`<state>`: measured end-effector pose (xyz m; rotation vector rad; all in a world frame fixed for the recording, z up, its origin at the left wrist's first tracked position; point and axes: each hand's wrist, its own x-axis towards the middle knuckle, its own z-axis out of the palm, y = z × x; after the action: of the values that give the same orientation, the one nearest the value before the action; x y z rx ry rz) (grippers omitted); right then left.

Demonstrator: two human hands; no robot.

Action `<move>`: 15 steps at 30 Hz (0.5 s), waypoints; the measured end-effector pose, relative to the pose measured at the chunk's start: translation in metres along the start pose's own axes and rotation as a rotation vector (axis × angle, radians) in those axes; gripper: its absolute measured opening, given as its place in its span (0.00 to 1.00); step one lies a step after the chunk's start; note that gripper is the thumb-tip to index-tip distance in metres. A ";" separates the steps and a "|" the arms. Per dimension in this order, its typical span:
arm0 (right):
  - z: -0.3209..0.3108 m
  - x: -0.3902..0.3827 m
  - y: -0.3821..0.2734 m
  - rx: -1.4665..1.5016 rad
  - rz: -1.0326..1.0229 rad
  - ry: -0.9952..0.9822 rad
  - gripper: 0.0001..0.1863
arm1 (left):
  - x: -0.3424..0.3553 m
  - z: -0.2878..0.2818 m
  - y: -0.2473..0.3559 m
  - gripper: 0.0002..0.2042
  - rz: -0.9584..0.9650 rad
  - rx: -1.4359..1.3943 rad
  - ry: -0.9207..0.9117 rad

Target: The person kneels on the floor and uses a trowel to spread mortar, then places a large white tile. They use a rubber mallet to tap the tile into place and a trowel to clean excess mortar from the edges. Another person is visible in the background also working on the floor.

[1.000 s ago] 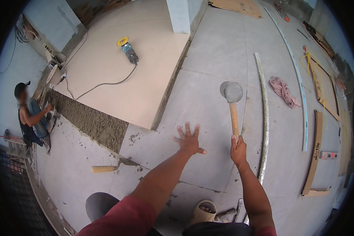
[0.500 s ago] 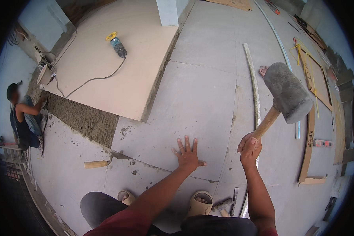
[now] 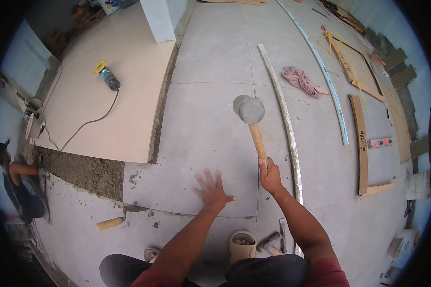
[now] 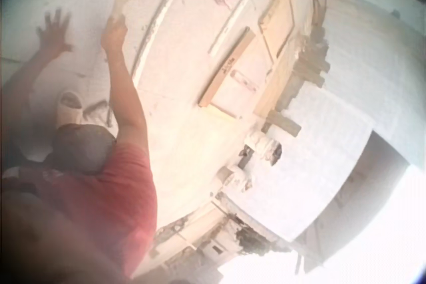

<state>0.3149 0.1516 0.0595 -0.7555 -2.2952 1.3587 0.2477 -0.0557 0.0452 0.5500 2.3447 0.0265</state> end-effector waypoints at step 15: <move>-0.051 -0.052 -0.006 -0.072 0.310 -0.281 0.28 | 0.002 0.002 -0.006 0.64 0.015 0.012 0.024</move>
<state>0.3834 0.1525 0.0864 -1.0377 -2.5326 1.6126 0.2449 -0.0608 0.0417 0.5756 2.3660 0.0264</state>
